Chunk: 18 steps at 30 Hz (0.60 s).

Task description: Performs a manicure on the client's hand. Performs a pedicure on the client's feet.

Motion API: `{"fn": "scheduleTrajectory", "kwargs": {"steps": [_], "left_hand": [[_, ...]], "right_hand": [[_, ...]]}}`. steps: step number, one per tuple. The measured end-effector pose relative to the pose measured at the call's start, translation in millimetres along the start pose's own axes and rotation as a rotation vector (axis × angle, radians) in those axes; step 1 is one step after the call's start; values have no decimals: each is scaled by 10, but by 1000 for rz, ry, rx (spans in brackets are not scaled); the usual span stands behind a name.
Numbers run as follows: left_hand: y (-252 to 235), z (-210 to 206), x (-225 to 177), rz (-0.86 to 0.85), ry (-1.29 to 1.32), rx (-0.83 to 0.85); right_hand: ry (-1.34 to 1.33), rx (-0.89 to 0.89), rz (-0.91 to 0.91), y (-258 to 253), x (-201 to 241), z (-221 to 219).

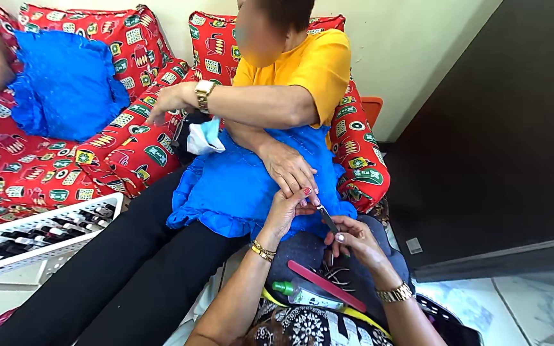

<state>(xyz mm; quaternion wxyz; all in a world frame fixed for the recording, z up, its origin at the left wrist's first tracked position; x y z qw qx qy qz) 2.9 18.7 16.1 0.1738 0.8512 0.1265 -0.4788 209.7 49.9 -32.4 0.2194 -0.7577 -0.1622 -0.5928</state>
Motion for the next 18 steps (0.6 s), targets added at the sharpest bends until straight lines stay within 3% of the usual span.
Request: {"fn": "scheduleTrajectory", "kwargs": {"steps": [14,18], "left_hand": [[-18,26,-41,-30,10,-13],[-10,36,-85,-28,13,-33]], "right_hand": [[25,-12,-2,-15,29,-72],[-58,98,102,-150,178,-129]]}}
Point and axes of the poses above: each hand's wrist, its own y-axis away from the middle knuckle, its own z-axis out of the back of the hand, x = y × z, the point moved 1 cm from there along -y, towards the middle knuckle, and after that the axes turned 14 degrees about -x, right-handed, at the moved point
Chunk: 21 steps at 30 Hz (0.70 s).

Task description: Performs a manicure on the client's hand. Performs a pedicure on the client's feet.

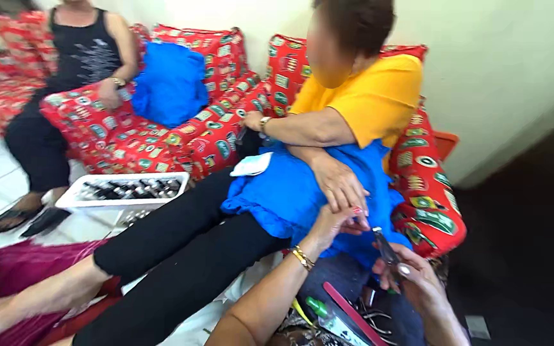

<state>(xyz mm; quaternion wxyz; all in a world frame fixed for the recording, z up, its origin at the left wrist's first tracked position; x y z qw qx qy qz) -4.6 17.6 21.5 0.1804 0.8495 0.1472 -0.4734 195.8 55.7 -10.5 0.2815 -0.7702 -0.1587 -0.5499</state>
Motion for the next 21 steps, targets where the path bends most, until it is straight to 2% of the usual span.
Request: {"fn": "scheduleTrajectory", "kwargs": {"steps": [4,7,10,15,21], "left_hand": [[4,17,-11,-4,7,7],[-2,20,-18,2,31,3],[-15,26,-1,1,64,3],[-27,52,-9,12,74,17],[-37,69,15,8,91,45]], "right_hand": [[-96,194,116,-321,309,-152],[-158,211,188,-541,410,-330],[-214,170,178,-640,267,-427],[-131,123,99,-357,44,-230],[-30,-30,1,21,-180,-2]]}}
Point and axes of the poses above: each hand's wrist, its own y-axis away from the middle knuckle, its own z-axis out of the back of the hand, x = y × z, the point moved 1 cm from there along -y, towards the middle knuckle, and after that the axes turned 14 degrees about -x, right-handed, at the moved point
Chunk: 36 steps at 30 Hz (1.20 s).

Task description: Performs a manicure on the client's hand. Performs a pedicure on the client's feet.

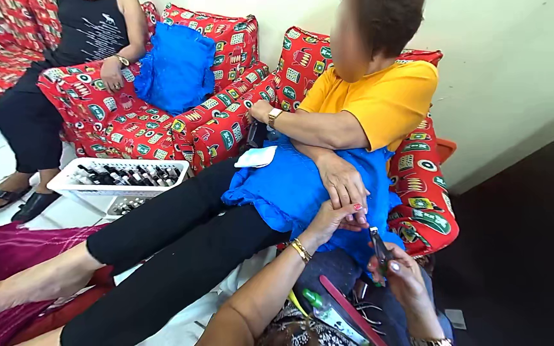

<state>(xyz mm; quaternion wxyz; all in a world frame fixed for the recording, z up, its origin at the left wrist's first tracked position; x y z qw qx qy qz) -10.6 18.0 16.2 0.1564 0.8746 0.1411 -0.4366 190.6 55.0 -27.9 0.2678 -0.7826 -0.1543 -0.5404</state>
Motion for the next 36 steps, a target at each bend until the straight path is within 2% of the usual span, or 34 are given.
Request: {"fn": "scheduleTrajectory", "kwargs": {"steps": [5,36], "left_hand": [[-7,-26,31,-13,-68,-12],[12,35,93,-11,-74,32]], "right_hand": [[35,-86,-31,89,-80,11],[-48,-16,-51,148,-221,64]]}}
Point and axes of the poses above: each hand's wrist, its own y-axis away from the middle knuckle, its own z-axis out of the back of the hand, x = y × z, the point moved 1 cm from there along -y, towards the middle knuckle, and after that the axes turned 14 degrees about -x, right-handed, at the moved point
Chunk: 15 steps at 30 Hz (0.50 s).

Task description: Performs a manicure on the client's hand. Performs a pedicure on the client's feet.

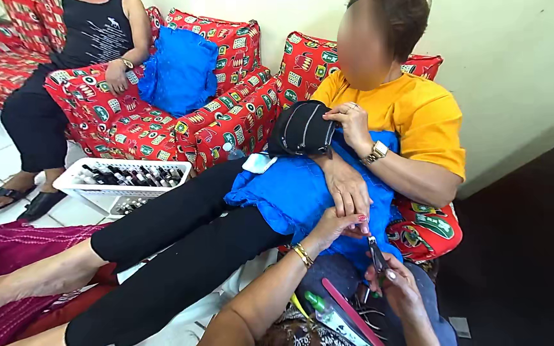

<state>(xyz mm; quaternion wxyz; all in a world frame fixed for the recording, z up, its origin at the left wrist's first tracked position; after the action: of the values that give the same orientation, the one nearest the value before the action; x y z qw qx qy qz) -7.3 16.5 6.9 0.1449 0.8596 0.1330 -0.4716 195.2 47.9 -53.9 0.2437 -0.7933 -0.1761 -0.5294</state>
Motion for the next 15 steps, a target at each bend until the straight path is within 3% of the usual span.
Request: {"fn": "scheduleTrajectory", "kwargs": {"steps": [15], "left_hand": [[-27,7,3,12,34,19]], "right_hand": [[-37,-13,4,32,-44,-35]]}}
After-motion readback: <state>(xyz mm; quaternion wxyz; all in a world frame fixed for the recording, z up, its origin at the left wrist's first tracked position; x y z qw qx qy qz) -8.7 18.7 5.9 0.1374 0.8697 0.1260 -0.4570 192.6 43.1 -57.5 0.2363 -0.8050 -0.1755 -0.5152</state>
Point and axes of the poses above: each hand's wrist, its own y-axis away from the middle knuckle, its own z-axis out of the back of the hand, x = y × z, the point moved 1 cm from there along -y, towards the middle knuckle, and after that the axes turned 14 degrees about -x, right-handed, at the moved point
